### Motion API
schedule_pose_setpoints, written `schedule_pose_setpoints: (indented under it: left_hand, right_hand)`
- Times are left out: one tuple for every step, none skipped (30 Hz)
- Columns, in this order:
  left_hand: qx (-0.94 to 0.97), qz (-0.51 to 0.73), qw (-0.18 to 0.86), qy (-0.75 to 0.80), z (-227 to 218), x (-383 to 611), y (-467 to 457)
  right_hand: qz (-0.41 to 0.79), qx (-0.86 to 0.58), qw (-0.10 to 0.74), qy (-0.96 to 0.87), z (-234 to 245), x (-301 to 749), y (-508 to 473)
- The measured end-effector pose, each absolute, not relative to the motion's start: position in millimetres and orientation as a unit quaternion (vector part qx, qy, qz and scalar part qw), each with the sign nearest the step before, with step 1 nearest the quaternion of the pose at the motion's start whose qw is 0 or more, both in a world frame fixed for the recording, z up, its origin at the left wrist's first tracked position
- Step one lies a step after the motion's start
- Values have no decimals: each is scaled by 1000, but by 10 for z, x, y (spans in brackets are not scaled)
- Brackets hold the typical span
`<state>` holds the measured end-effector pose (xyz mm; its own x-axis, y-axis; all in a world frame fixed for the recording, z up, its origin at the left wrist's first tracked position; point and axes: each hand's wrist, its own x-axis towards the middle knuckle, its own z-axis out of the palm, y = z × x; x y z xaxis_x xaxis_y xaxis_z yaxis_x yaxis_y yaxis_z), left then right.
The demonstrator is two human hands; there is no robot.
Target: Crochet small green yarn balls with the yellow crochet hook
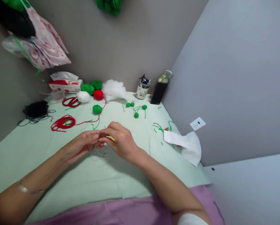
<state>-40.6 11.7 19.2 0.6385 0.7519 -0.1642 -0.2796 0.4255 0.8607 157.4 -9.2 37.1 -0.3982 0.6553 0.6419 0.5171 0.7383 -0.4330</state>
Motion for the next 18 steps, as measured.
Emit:
schedule_pose_setpoints:
  left_hand:
    - [429, 323, 796, 279, 197, -403, 114]
    - [431, 324, 793, 284, 203, -402, 113]
    - [432, 325, 790, 288, 206, -400, 113]
    - [432, 326, 789, 291, 208, -400, 114]
    - [432, 326, 788, 292, 207, -400, 116]
    - [432, 324, 789, 292, 205, -400, 119]
    - [433, 320, 791, 290, 202, -399, 122]
    - [433, 317, 792, 290, 199, -398, 124]
    - [433, 315, 792, 291, 197, -394, 126]
    - [434, 314, 792, 293, 196, -390, 127]
    - [434, 313, 792, 294, 198, -385, 127]
    - [435, 313, 791, 294, 201, -379, 127]
    - [436, 313, 791, 294, 206, -374, 126]
    - [437, 312, 791, 295, 211, -370, 125]
    - [438, 311, 790, 295, 215, -368, 125]
    - [438, 309, 790, 297, 218, -368, 124]
    - [439, 308, 790, 298, 218, -369, 124]
    - [439, 307, 790, 300, 216, -372, 124]
  right_hand:
    - [76, -348, 422, -833, 372, 1577, -92]
    - [71, -345, 425, -834, 371, 1579, -91]
    - [66, -341, 428, -834, 369, 1580, -91]
    - [62, -339, 430, -835, 365, 1581, -90]
    - [59, -338, 429, -835, 359, 1582, -90]
    - [57, -339, 428, -836, 351, 1583, -90]
    - [58, -340, 426, -837, 341, 1585, -90]
    - [60, -340, 423, -838, 332, 1587, -89]
    - [64, -339, 422, -838, 322, 1591, -88]
    - [68, -336, 423, -839, 313, 1594, -87]
    - [72, -333, 425, -839, 305, 1598, -87]
    - [75, -330, 426, -839, 299, 1602, -86]
    - [77, -328, 426, -839, 295, 1606, -87]
    - [78, -328, 425, -840, 293, 1610, -88]
    - [78, -329, 421, -842, 292, 1614, -89]
    - [77, -330, 418, -843, 292, 1616, -91]
    - [75, -330, 415, -845, 291, 1618, -92]
    - [73, -329, 413, -846, 289, 1620, -94]
